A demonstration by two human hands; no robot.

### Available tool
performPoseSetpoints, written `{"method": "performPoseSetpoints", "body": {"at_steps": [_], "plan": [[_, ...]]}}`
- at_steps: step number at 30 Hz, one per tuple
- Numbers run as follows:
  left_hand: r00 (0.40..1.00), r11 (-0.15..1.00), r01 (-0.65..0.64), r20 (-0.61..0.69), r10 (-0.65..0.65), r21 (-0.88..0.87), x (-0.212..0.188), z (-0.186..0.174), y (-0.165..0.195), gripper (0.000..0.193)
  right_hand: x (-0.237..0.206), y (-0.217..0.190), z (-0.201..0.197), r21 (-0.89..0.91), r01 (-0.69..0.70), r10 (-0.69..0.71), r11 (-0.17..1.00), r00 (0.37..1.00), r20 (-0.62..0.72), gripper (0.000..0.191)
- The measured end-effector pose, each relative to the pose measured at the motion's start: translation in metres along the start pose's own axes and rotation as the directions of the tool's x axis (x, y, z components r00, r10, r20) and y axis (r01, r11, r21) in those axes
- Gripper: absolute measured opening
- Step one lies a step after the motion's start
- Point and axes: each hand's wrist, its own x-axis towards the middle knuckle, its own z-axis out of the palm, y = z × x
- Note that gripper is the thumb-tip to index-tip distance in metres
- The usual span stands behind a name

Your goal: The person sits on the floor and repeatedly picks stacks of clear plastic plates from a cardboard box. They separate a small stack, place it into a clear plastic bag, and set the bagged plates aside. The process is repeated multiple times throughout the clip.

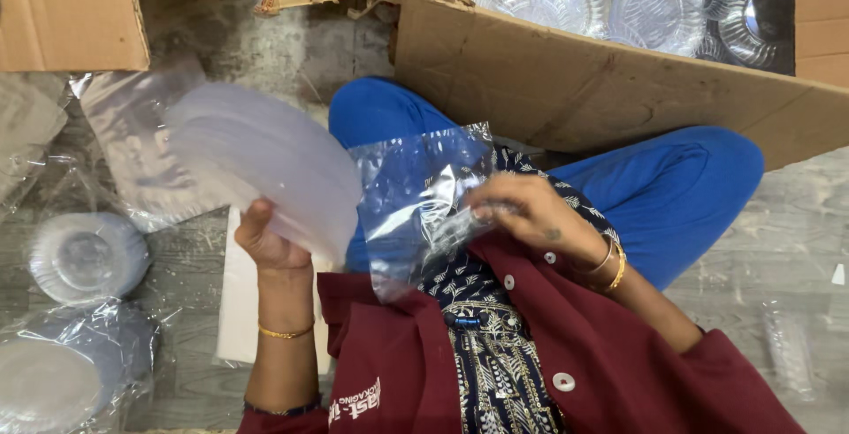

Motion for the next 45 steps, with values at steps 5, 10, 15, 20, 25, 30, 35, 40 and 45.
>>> {"method": "performPoseSetpoints", "body": {"at_steps": [5,10,15,20,25,30,35,40,45], "plan": [[0.995,0.979,-0.099,0.013,0.099,0.178,0.000,0.035,0.003,0.072,0.009,-0.047,-0.025,-0.076,0.212,-0.225,0.974,0.939,-0.260,0.033],[0.967,0.946,-0.248,0.114,0.228,0.209,0.001,0.073,0.029,0.070,0.027,-0.079,-0.050,-0.370,0.336,-0.419,0.866,0.892,-0.171,0.018],[0.835,0.736,-0.551,0.242,0.495,0.394,0.005,0.094,0.035,0.063,0.039,-0.096,-0.066,-0.431,0.449,-0.524,0.782,0.849,-0.066,0.020],[0.635,0.268,-0.724,0.463,0.618,0.636,0.013,0.095,0.014,0.082,0.047,-0.098,-0.067,-0.295,0.459,-0.484,0.838,0.875,-0.014,0.023],[0.721,0.241,-0.668,0.533,0.443,0.704,0.019,0.076,0.005,0.087,0.050,-0.079,-0.060,-0.260,0.522,-0.562,0.812,0.819,-0.112,0.026],[0.789,0.369,-0.611,0.505,0.350,0.700,0.016,0.050,-0.007,0.074,0.043,-0.045,-0.035,-0.193,0.411,-0.449,0.891,0.861,-0.240,0.027],[0.853,0.412,-0.521,0.442,0.277,0.748,-0.008,0.022,-0.023,0.068,0.045,-0.012,0.004,-0.184,0.419,-0.457,0.889,0.838,-0.297,0.058],[0.876,0.507,-0.481,0.420,0.238,0.716,-0.032,-0.001,-0.029,0.067,0.035,0.001,0.018,-0.004,0.213,-0.206,0.977,0.944,-0.259,0.110],[0.931,0.513,-0.364,0.309,0.193,0.777,-0.046,-0.020,-0.039,0.071,0.026,0.007,0.026,0.159,-0.018,0.023,0.987,0.999,-0.028,0.111]]}}
